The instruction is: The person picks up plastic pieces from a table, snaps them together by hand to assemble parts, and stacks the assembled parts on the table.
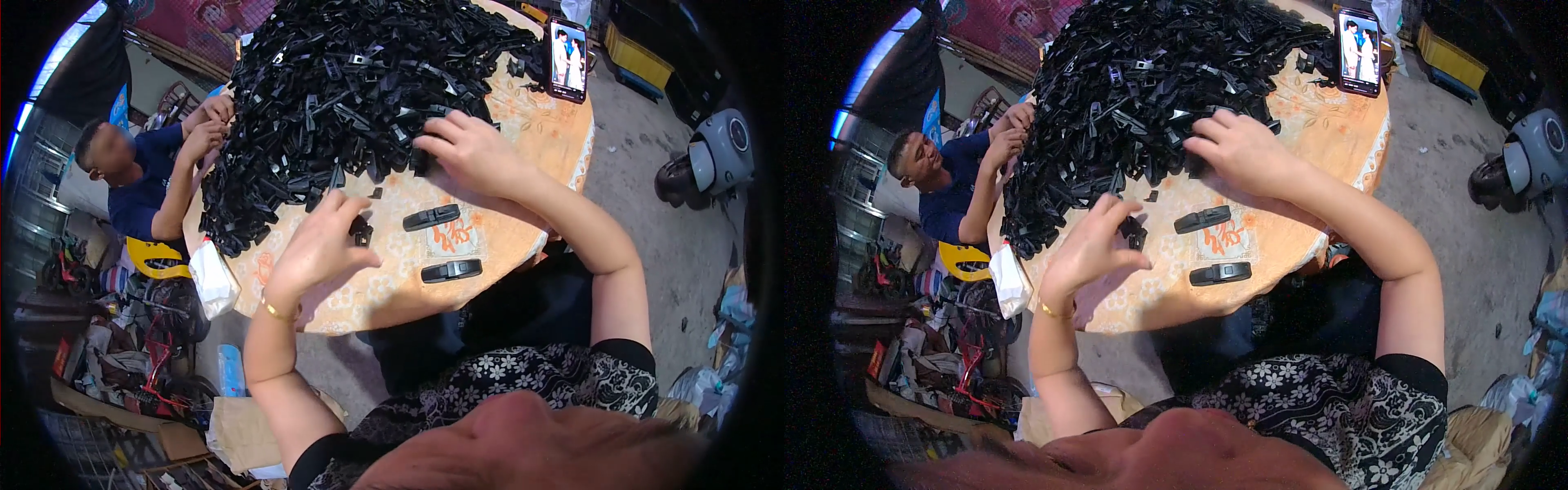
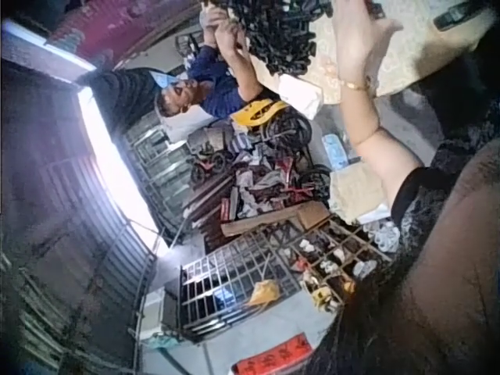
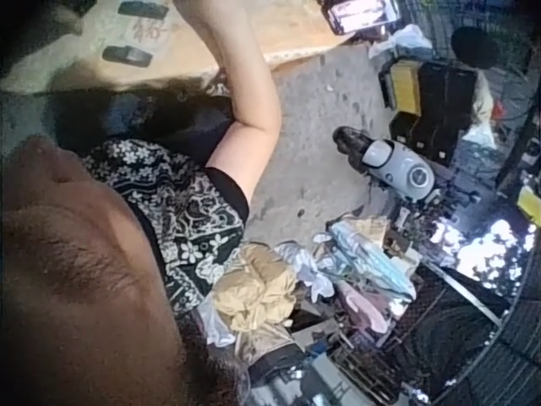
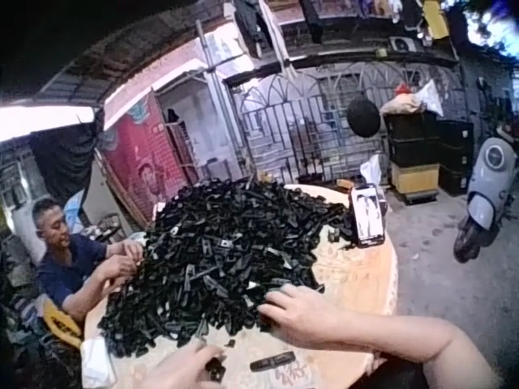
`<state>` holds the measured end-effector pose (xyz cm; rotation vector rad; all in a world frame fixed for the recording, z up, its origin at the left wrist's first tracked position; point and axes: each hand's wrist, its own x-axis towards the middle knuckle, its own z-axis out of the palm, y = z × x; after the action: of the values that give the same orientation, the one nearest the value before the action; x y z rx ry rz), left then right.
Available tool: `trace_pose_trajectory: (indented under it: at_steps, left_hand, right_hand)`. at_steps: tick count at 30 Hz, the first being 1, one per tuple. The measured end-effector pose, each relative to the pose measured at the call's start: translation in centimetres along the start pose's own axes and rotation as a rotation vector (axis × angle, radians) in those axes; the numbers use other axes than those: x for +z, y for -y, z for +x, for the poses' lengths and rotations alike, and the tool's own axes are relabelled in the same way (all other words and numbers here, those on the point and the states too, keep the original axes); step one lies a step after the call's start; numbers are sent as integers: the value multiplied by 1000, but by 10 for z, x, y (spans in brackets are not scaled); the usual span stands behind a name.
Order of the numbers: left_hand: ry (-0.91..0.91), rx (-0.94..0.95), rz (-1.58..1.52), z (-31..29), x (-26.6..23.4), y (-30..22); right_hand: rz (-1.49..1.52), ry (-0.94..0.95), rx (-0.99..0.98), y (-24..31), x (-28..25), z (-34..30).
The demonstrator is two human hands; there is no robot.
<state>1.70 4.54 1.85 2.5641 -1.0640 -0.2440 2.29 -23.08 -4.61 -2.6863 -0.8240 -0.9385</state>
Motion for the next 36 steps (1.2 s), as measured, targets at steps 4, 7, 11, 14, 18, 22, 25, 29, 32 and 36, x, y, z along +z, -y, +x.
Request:
trace_pose_trajectory:
  at_steps: [4,7,11,14,18,22,25,29,32,36]
  left_hand:
    - [0,-53,-48,-5,19,7]
    - [-81,-16,-30,12,30,6]
    - [-261,34,140,43,50,3]
    - [-427,124,300,54,55,-6]
    - [-333,308,125,51,57,-24]
    - [-306,421,53,48,65,-41]
    - [-286,415,90,46,68,-40]
    - [-174,397,2,44,68,-34]
    - [-176,415,-48,40,69,-32]
    - [-135,407,-119,35,64,-32]
  right_hand:
    - [5,45,-131,14,7,11]
    - [-11,136,-89,15,19,17]
    - [30,241,-62,13,23,29]
    - [-45,150,-53,11,26,22]
    - [10,87,-14,3,15,7]
    - [-85,192,56,0,7,8]
    - [42,28,-159,7,4,13]
    - [-63,237,-123,16,12,2]
    - [-138,357,-79,16,6,-4]
    - [15,278,-42,16,-8,-12]
